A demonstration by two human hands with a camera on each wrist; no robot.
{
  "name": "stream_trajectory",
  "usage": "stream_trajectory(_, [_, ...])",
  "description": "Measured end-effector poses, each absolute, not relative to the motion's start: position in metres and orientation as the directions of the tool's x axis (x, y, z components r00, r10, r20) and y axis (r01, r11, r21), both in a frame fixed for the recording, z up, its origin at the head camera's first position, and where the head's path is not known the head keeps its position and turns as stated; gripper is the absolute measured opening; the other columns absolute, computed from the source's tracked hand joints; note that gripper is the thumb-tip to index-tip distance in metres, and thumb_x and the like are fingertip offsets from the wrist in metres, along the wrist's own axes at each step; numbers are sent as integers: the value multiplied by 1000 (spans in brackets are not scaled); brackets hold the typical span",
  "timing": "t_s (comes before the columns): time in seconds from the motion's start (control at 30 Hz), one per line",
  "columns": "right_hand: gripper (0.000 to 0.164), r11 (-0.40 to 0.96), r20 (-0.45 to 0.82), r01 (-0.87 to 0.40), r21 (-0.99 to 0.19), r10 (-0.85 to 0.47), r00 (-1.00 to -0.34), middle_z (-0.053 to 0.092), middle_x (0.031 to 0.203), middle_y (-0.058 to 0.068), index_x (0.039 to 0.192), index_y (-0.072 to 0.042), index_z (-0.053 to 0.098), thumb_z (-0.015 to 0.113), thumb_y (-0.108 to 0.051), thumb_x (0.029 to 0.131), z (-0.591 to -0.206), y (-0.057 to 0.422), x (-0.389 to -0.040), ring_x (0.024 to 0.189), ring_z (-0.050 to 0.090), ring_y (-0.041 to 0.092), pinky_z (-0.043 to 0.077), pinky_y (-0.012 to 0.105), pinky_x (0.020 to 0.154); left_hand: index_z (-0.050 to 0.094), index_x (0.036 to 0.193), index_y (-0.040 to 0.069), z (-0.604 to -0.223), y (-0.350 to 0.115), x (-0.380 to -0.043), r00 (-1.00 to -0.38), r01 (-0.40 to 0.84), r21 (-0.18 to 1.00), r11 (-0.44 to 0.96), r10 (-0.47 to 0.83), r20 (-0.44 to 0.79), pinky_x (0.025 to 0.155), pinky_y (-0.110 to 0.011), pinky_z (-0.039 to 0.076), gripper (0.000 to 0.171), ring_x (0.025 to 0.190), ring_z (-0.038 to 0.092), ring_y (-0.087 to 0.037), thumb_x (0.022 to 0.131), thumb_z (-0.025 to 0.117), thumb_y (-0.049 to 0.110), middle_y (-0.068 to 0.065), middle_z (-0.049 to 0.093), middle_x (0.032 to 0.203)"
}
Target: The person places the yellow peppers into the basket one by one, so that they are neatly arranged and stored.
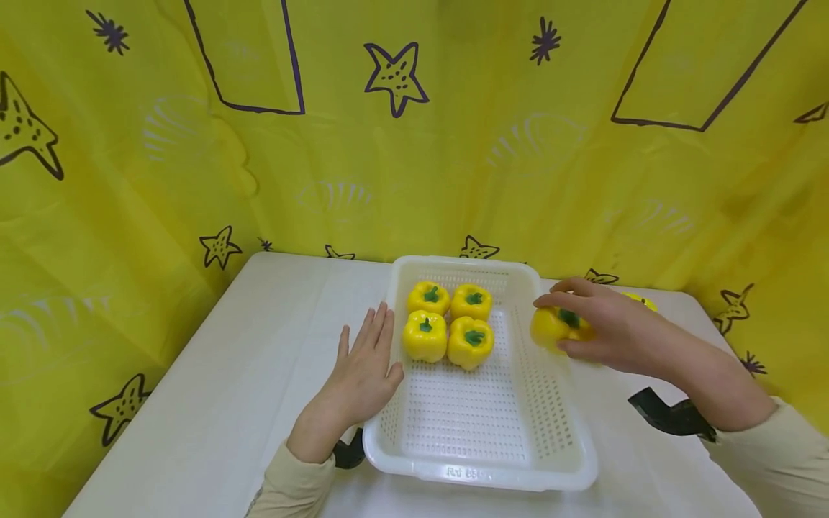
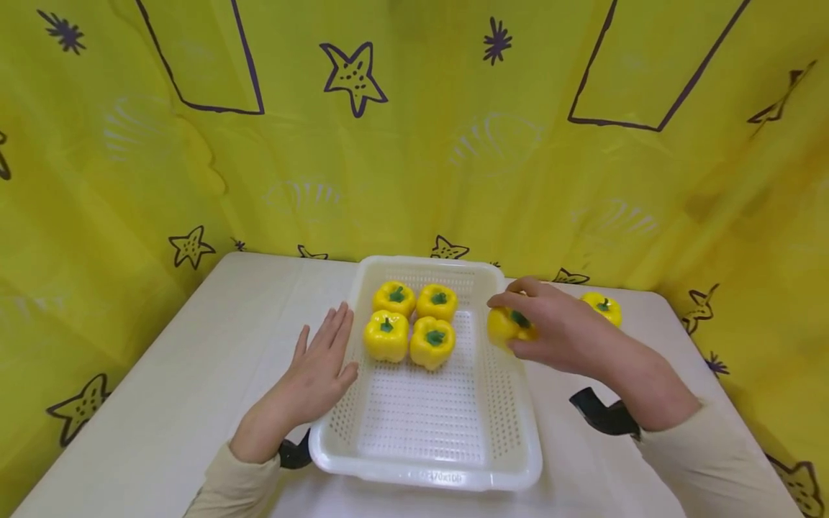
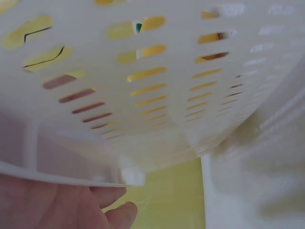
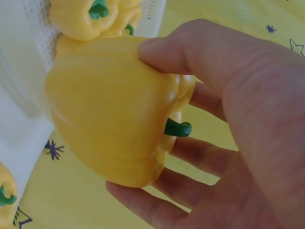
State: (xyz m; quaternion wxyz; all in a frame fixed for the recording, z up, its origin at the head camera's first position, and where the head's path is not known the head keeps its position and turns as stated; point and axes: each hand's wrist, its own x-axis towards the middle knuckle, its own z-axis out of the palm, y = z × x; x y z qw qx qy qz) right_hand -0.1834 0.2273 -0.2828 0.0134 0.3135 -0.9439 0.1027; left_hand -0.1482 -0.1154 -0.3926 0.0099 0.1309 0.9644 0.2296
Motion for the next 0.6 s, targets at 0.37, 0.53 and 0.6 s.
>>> stream_trajectory(0.37, [46,784,36,-576,-232,-585,-810,59,125,7,125,-19,66,75,-15,80,-290,205,-183,91,59,16,53,29,74,8,159,5,-393,-115,-148,-963,260,446,856,267,49,120,-65,-1,76,156,2,-31,98,47,29,-8,0,169])
stream_trajectory(0.53, [45,761,50,-600,-246,-608,-792,59,124,6,125,-21,66,74,-15,81,-292,197,-184,91,59,15,53,30,74,8,159,5,-392,-115,-148,-964,252,449,857,263,39,120,-64,-3,76,156,0,-30,98,46,29,-8,0,169])
stream_trajectory(0.6, [45,749,54,-613,-251,-622,-781,59,124,6,125,-21,66,74,-15,82,-294,194,-184,92,59,16,53,31,74,8,159,5,-392,-116,-148,-965,249,451,857,260,38,120,-64,-3,76,156,0,-30,98,47,29,-8,0,169])
